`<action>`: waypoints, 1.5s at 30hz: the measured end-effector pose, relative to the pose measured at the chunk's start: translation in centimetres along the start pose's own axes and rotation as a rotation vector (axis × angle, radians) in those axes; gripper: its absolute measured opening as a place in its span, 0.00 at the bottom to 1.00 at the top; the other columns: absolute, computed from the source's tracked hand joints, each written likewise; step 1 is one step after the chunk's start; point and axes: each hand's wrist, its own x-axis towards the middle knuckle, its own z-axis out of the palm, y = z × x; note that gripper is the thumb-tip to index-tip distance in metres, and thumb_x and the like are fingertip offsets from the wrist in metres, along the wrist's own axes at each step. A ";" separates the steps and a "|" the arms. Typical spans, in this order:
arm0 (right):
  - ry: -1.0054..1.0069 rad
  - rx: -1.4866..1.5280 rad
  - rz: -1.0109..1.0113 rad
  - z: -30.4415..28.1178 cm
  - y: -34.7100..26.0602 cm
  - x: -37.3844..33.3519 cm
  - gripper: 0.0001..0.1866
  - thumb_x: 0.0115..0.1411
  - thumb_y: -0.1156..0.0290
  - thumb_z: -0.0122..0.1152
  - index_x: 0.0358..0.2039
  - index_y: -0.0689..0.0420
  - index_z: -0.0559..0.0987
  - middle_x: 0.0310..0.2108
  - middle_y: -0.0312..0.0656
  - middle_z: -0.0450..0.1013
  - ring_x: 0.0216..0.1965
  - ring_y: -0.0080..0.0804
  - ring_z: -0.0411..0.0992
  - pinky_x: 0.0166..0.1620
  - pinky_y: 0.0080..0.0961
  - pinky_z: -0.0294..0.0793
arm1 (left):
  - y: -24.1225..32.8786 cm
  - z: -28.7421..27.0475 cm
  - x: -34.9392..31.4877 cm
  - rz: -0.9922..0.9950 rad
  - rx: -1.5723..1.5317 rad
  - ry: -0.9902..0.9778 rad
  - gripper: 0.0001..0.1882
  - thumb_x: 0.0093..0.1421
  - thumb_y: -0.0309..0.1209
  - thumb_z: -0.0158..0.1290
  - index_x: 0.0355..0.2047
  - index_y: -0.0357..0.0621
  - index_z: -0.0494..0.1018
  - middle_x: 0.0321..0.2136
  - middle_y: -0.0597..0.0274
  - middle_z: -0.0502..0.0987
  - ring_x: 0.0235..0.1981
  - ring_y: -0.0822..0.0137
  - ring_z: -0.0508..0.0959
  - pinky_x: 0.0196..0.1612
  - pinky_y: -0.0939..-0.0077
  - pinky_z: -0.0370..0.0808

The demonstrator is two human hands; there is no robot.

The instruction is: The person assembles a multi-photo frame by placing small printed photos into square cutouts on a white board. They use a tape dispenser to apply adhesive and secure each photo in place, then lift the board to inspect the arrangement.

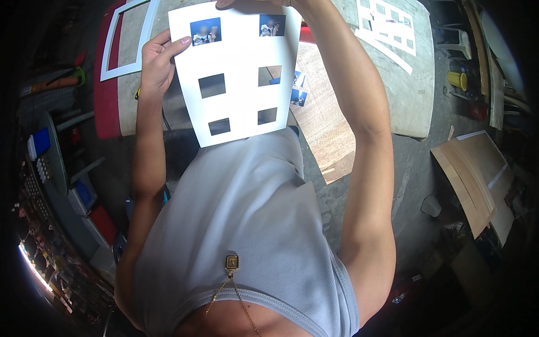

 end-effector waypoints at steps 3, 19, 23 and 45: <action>-0.013 0.009 0.011 -0.1 0.1 0.0 0.08 0.60 0.72 0.61 0.40 0.57 0.82 0.39 0.39 0.79 0.44 0.27 0.73 0.52 0.24 0.69 | -0.1 -0.1 0.0 -0.002 0.023 0.000 0.14 0.60 0.24 0.59 0.46 0.32 0.77 0.37 0.53 0.83 0.37 0.70 0.83 0.42 0.79 0.80; -0.165 0.174 -0.098 -0.3 -0.6 0.8 0.04 0.63 0.75 0.56 0.31 0.55 0.78 0.23 0.30 0.70 0.25 0.20 0.65 0.29 0.21 0.63 | 0.9 -2.0 1.4 0.021 0.201 -0.010 0.15 0.60 0.26 0.60 0.46 0.32 0.77 0.36 0.54 0.83 0.36 0.70 0.84 0.40 0.80 0.80; -0.183 0.186 -0.117 -0.3 -1.1 0.6 0.06 0.65 0.75 0.54 0.30 0.55 0.77 0.21 0.28 0.67 0.21 0.17 0.62 0.24 0.19 0.60 | 1.1 -3.5 2.2 0.015 0.276 -0.047 0.15 0.59 0.28 0.61 0.45 0.33 0.78 0.36 0.53 0.83 0.35 0.69 0.84 0.40 0.79 0.81; -0.189 0.019 -0.202 0.0 -1.9 2.6 0.05 0.65 0.74 0.54 0.34 0.55 0.78 0.26 0.27 0.70 0.27 0.18 0.65 0.32 0.19 0.66 | 2.0 -6.2 3.2 0.055 0.476 -0.082 0.15 0.58 0.31 0.63 0.44 0.35 0.80 0.33 0.55 0.83 0.33 0.71 0.83 0.37 0.79 0.80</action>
